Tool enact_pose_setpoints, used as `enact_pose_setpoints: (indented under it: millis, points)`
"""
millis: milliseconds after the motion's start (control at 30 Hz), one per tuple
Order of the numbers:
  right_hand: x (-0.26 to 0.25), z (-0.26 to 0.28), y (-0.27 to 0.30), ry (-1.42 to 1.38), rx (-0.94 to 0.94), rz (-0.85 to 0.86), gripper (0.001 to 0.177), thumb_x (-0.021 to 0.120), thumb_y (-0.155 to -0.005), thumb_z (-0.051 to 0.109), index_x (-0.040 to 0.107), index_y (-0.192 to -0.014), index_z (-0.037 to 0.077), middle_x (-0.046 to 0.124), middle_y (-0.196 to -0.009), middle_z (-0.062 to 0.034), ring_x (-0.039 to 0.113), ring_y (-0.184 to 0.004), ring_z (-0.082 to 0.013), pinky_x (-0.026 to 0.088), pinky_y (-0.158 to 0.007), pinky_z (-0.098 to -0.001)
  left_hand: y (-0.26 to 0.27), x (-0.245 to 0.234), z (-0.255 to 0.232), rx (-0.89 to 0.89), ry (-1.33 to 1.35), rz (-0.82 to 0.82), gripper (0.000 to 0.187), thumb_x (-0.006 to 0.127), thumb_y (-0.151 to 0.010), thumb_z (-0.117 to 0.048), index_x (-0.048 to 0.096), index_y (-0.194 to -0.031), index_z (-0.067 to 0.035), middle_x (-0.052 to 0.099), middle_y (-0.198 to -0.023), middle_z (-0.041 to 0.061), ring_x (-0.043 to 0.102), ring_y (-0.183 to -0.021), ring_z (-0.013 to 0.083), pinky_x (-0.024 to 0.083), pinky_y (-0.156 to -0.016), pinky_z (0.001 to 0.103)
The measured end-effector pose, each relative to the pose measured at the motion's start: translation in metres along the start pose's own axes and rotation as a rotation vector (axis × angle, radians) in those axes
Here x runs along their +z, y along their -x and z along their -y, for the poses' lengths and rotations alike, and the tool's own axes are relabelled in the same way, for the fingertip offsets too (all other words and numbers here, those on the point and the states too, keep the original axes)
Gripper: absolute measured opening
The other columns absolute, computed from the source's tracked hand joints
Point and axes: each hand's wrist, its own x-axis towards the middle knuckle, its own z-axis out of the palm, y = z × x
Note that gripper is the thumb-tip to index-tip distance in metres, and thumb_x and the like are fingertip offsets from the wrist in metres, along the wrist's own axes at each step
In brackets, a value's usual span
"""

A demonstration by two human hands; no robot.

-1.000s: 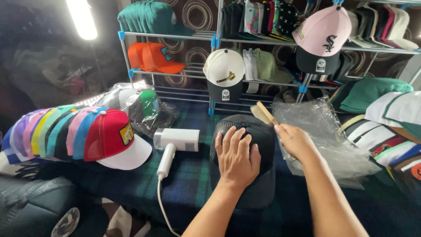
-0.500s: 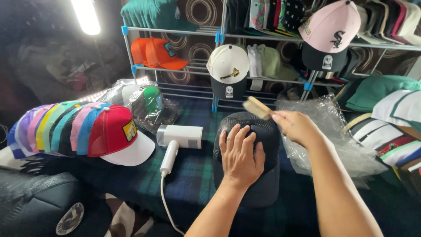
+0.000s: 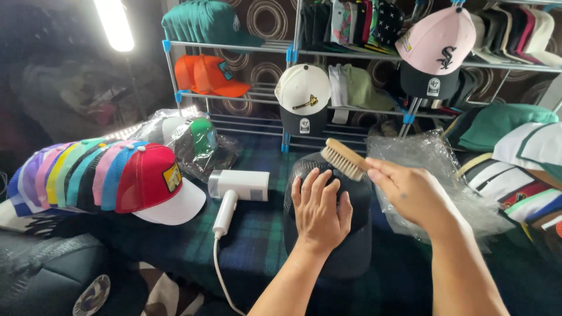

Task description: Brushing and steaming a baseball cap to clean and shape it for display or shipping.

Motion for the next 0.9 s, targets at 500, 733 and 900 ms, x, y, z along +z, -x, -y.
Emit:
enact_pose_setpoints:
  millis: [500, 733, 900]
  points:
    - [0.023, 0.002, 0.034, -0.201, 0.125, -0.061, 0.043, 0.045, -0.103, 0.048, 0.066, -0.136, 0.032, 0.076, -0.117, -0.0091, 0.074, -0.098, -0.0350, 0.057, -0.093, -0.0526, -0.003, 0.003, 0.001, -0.003, 0.008, -0.008, 0.025, 0.059, -0.095, -0.028, 0.065, -0.111, -0.010, 0.067, -0.120, 0.011, 0.062, -0.124, 0.0355, 0.034, -0.113, 0.058]
    - [0.133, -0.079, 0.046, -0.164, 0.018, -0.189, 0.047, 0.048, -0.087, 0.004, 0.052, -0.133, 0.002, 0.061, -0.126, -0.0214, 0.060, -0.107, -0.0489, 0.046, -0.091, -0.0531, -0.011, -0.014, -0.007, -0.021, 0.008, 0.066, 0.024, 0.053, -0.100, -0.026, 0.065, -0.107, -0.007, 0.069, -0.121, 0.013, 0.061, -0.124, 0.0362, 0.034, -0.113, 0.055]
    - [0.059, -0.008, 0.085, -0.588, 0.642, -0.109, 0.054, 0.041, -0.100, 0.049, 0.058, -0.147, 0.029, 0.064, -0.082, -0.0121, 0.058, -0.061, -0.0294, 0.048, -0.056, -0.0427, -0.008, -0.015, -0.009, -0.021, 0.012, 0.084, 0.023, 0.055, -0.099, -0.024, 0.066, -0.107, -0.006, 0.069, -0.122, 0.014, 0.060, -0.125, 0.0368, 0.034, -0.113, 0.056]
